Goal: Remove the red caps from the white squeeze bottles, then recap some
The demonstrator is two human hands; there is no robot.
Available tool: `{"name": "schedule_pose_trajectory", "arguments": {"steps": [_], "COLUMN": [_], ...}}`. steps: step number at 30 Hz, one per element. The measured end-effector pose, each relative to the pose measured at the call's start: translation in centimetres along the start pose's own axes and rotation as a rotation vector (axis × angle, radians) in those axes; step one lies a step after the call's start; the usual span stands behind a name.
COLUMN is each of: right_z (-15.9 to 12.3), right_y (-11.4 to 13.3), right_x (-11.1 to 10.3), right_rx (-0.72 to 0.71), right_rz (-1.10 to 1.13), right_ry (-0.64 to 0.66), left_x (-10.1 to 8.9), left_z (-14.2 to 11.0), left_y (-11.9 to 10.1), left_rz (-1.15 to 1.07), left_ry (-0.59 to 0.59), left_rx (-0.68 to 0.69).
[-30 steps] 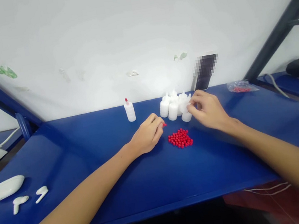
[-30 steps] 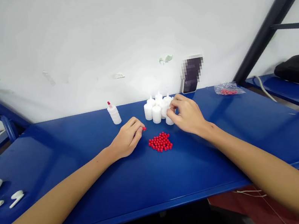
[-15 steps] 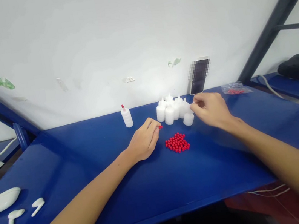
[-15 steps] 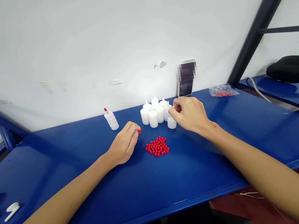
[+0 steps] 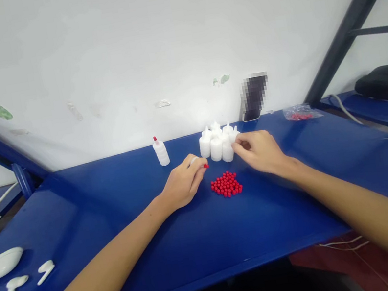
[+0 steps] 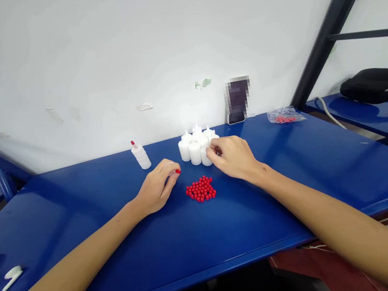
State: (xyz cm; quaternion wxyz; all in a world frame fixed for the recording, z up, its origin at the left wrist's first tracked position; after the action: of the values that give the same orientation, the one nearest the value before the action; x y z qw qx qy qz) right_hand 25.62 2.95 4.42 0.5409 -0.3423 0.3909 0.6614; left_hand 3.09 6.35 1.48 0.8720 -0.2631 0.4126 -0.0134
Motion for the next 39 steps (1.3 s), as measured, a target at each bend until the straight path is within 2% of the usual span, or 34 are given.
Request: {"name": "schedule_pose_trajectory", "arguments": {"steps": [5, 8, 14, 19, 23, 26, 28, 30, 32, 34, 35, 37, 39], "right_z": [-1.5, -2.0, -1.8, -2.0, -2.4, -2.5, -2.2, -1.7, -1.2, -0.8, -0.8, -0.8, -1.1], "right_y": [3.5, 5.1, 5.4, 5.6, 6.0, 5.4, 4.4, 3.0, 1.3, -0.5, -1.4, -2.7, -3.3], "right_x": [0.0, 0.2, 0.3, 0.5, 0.9, 0.7, 0.3, -0.1, -0.1, 0.2, 0.5, 1.0, 1.4], "right_rx": [-0.33, -0.417, -0.5, -0.497, -0.514, -0.522, -0.514, -0.504, -0.496, -0.46, -0.432, -0.378, -0.352], "right_rz": [0.196, 0.164, 0.019, -0.007, 0.103, 0.218, 0.276, 0.316, 0.328, 0.299, 0.283, 0.275, 0.27], "right_ry": [0.095, 0.078, -0.013, 0.071, 0.139, 0.129, 0.098, 0.088, 0.087, 0.084, 0.079, 0.068, 0.083], "left_x": [0.1, 0.2, 0.3, 0.5, 0.7, 0.2, -0.5, -1.3, -1.8, -1.7, -1.3, -0.3, 0.3], "left_z": [-0.1, -0.2, -0.1, -0.2, -0.4, -0.4, -0.1, 0.6, 1.7, 3.0, 3.8, 5.4, 6.9], "left_y": [0.0, -0.2, -0.4, -0.7, -0.8, -1.0, -1.1, -1.1, -1.0, -1.0, -1.1, -1.4, -1.7], "left_rz": [0.027, 0.065, 0.13, 0.224, 0.345, 0.405, 0.372, 0.223, 0.021, -0.18, -0.258, -0.312, -0.262], "left_ry": [-0.021, -0.021, -0.016, -0.027, -0.057, -0.098, -0.115, -0.129, -0.181, -0.236, -0.229, -0.171, -0.234], "left_rx": [0.039, 0.104, 0.157, 0.238, 0.341, 0.378, 0.351, 0.23, 0.041, -0.116, -0.141, -0.126, -0.053]}}
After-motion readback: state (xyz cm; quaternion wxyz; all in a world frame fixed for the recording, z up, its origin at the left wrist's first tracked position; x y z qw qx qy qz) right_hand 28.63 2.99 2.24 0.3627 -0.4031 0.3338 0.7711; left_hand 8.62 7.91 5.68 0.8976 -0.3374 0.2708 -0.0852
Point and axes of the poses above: each hand's wrist, its own z-axis towards the middle knuckle, its own x-axis out of the palm, y = z × x, the point moved 3 cm from there along z, towards the middle knuckle, and after that the axes turned 13 degrees about -z, right-handed, at the moved point
